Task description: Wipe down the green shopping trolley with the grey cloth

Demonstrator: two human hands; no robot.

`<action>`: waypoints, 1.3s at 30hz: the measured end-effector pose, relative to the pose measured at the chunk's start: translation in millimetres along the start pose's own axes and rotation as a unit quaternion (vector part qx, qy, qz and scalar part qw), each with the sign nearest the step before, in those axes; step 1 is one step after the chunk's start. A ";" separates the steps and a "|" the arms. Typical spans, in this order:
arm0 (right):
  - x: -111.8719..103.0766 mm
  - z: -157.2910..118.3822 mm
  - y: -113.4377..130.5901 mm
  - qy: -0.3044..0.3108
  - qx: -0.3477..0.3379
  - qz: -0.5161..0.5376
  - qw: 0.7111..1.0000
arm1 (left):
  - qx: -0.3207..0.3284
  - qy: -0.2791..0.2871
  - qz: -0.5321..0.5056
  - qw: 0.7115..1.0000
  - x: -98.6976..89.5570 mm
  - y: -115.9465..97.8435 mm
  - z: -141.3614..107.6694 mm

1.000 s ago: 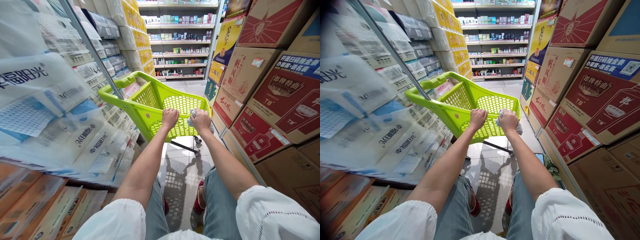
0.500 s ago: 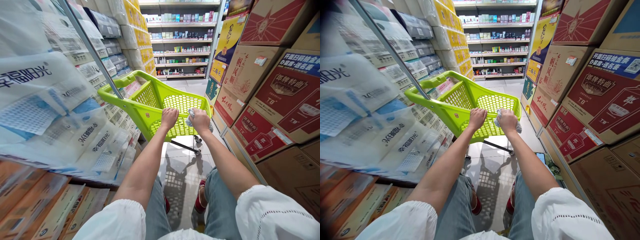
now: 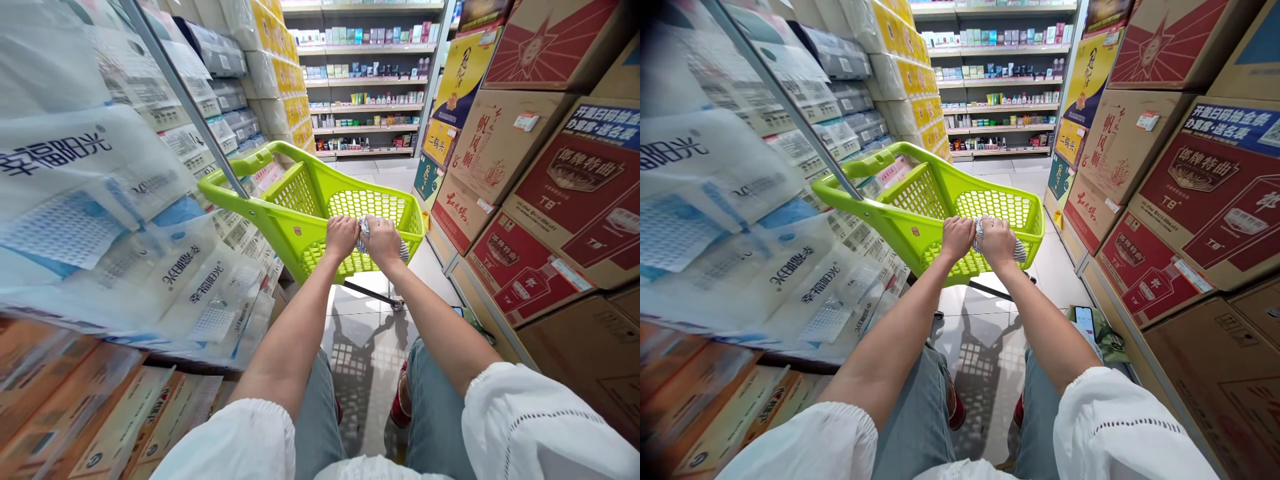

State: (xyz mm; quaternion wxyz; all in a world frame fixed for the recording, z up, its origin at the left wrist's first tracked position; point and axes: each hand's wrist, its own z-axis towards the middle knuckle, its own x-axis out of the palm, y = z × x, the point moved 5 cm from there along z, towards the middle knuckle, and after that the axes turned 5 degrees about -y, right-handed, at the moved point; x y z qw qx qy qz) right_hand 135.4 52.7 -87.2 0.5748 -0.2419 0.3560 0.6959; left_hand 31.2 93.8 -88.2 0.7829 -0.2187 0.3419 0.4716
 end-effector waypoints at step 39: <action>-0.3 -10.4 -110.8 -0.026 0.058 0.014 0.998 | -0.006 0.019 -0.043 0.999 34.3 -43.2 8.2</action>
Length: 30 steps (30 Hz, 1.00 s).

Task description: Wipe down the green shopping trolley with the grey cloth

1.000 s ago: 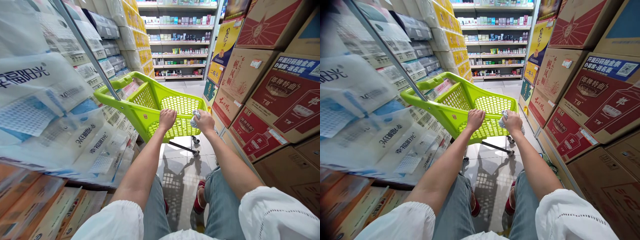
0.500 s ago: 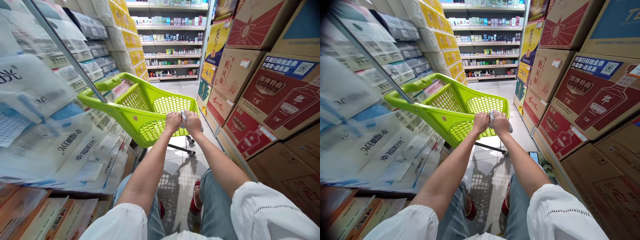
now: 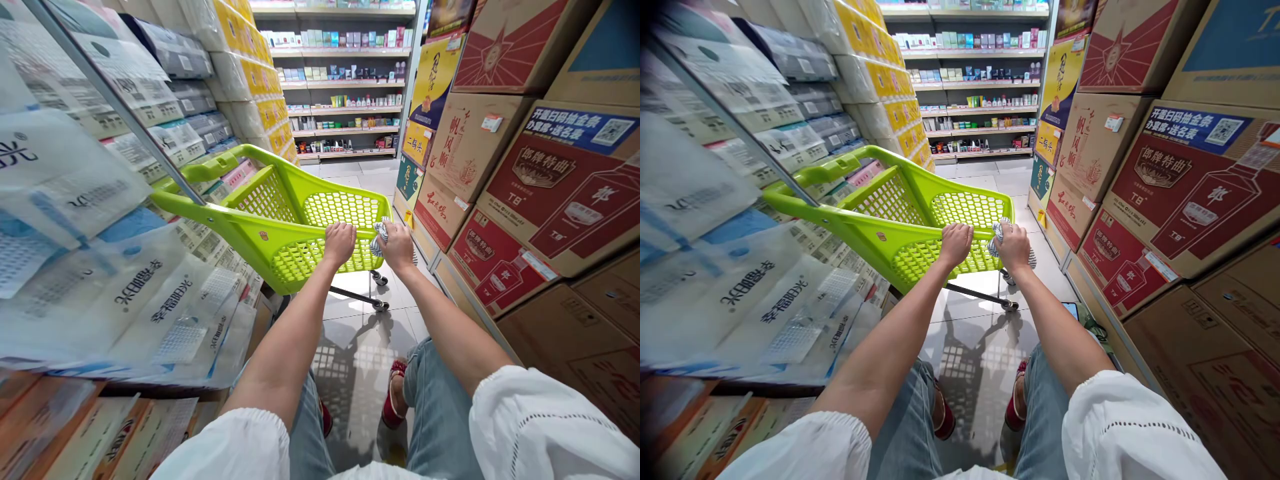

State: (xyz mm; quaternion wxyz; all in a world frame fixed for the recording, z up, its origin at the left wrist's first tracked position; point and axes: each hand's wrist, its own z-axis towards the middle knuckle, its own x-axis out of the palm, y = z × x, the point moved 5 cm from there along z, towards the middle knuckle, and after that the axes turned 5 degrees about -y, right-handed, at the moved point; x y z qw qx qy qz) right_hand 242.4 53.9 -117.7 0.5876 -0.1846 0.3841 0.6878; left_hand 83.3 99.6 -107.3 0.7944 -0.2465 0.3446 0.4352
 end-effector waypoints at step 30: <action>-2.7 -6.7 37.2 0.033 -0.093 0.009 0.995 | 0.042 -0.012 -0.065 0.997 -28.0 -4.8 -20.7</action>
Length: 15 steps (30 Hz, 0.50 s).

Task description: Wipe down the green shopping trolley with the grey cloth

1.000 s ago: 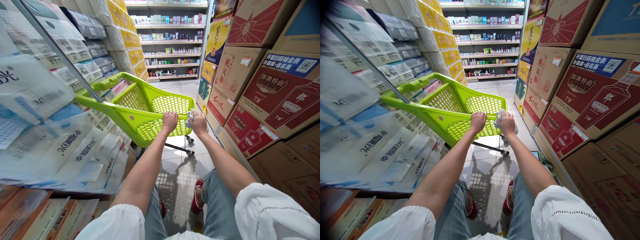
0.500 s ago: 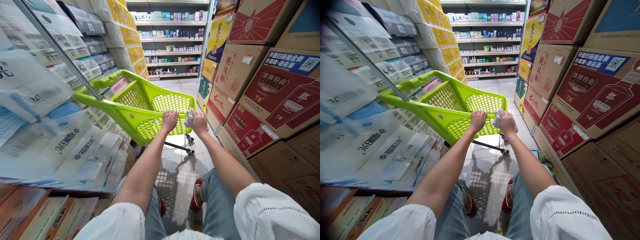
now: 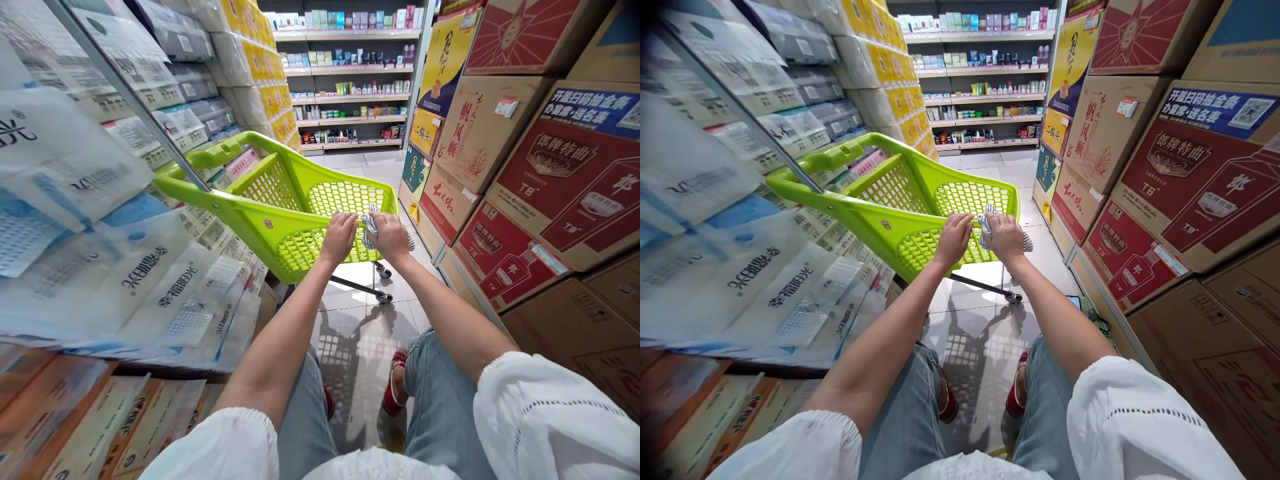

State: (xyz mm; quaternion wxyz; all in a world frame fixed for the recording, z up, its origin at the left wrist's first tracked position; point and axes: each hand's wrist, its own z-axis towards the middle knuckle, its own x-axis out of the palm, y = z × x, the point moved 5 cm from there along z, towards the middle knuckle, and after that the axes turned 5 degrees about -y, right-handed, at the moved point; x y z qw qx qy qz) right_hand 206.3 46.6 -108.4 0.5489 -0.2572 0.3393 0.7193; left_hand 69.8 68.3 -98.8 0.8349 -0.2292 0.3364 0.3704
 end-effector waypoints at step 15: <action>0.1 -2.0 -4.6 0.000 -0.002 0.015 1.000 | -0.059 0.096 0.132 0.985 49.1 16.4 -44.3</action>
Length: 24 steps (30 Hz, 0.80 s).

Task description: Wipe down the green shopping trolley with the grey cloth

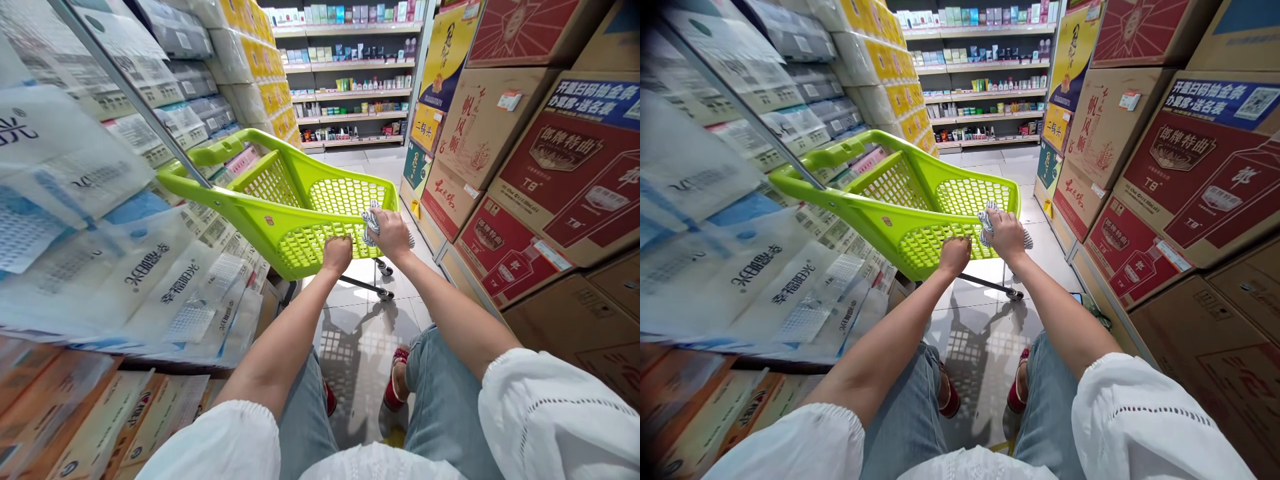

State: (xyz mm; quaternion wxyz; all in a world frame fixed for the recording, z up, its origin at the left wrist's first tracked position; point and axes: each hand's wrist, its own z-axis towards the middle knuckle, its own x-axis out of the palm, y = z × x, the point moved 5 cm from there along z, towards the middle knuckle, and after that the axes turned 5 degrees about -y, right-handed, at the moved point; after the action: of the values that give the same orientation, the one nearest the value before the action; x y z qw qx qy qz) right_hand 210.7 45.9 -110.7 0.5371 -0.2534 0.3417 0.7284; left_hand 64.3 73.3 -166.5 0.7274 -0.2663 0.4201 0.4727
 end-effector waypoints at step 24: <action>91.4 -56.8 -4.4 0.182 -0.286 -0.082 0.937 | 0.032 0.003 -0.031 0.999 18.4 13.2 15.9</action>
State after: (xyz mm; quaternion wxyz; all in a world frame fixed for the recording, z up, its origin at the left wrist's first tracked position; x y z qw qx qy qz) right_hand 188.1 58.7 -215.3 0.4280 -0.5518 0.1893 0.6903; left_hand 61.6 99.7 -174.3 0.7486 -0.2572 0.4285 0.4357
